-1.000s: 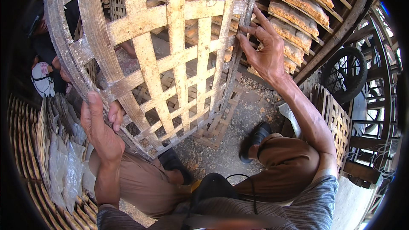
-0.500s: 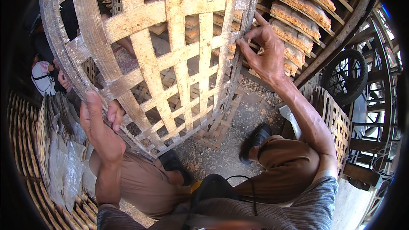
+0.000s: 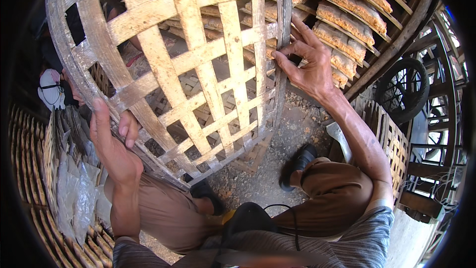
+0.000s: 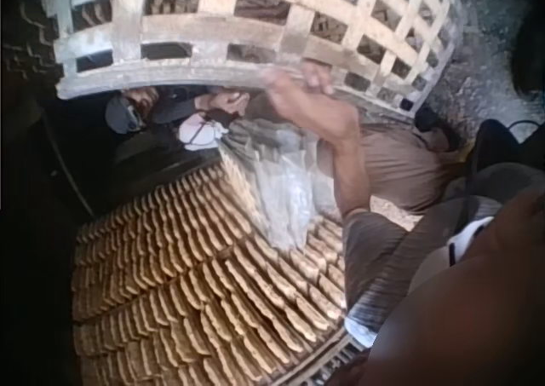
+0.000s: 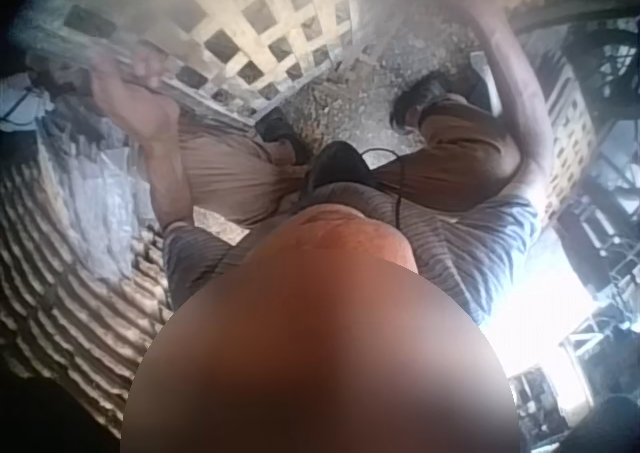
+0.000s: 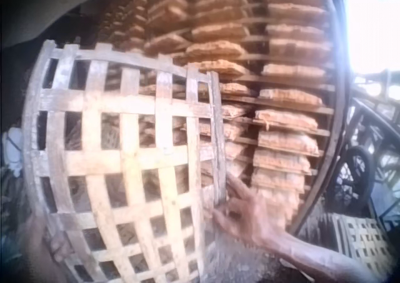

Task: The person assembles a rectangular bamboo tray by inserting thin bamboo strips into a pre-woven frame. They lift the tray to inspect the fit, then place it on the floor and handle a plastic sheet before picking up the tray again.

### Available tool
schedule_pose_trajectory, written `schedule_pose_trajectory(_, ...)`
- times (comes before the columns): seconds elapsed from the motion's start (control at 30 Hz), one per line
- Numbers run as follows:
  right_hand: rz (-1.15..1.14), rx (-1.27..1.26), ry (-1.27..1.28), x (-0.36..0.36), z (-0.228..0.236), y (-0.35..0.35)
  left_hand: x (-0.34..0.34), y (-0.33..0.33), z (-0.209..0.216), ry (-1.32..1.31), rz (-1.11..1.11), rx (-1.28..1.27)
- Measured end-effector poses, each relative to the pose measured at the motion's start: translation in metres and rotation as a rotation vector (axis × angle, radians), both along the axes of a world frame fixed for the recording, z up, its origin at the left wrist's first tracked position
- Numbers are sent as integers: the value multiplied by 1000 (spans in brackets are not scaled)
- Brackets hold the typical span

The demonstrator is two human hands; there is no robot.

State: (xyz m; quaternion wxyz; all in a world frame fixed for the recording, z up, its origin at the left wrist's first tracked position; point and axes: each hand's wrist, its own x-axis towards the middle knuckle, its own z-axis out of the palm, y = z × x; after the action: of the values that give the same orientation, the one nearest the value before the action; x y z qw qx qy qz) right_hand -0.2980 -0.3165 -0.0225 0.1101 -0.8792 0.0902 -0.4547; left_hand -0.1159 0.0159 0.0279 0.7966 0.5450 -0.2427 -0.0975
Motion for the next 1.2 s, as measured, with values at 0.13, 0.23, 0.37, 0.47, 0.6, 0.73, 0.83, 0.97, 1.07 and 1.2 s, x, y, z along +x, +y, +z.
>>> schedule_pose_trajectory(0.13, -18, 10, -26, 0, 19, 10, 7, 5, 0, -10, 10, -14)
schedule_pose_trajectory(0.23, -64, -72, -15, -4, 20, 7, 4, 4, -4, -36, -61, -30)
schedule_pose_trajectory(0.37, -44, -19, -26, 3, 13, 19, -2, 2, -1, -71, 11, -35)
schedule_pose_trajectory(0.47, -60, -11, 23, 2, 5, 16, 1, 2, -2, -73, -7, -58)
schedule_pose_trajectory(0.6, 35, 102, -60, 4, 7, 6, 3, 2, 1, -25, 40, -53)
schedule_pose_trajectory(0.73, -67, -174, -62, 3, 17, 10, 4, 7, -3, -12, -40, -38)
schedule_pose_trajectory(0.83, -23, -98, -32, 5, 12, 15, 2, 5, -2, -4, -19, -42)
schedule_pose_trajectory(0.97, 107, 242, -173, 5, 11, 2, 7, 8, -2, -6, -79, -43)
schedule_pose_trajectory(1.07, 291, 924, -169, 0, 29, 6, 2, 5, 1, -28, -44, -27)
schedule_pose_trajectory(1.2, 439, 1079, -101, -4, 27, -4, 1, 2, 0, -37, 6, -19)
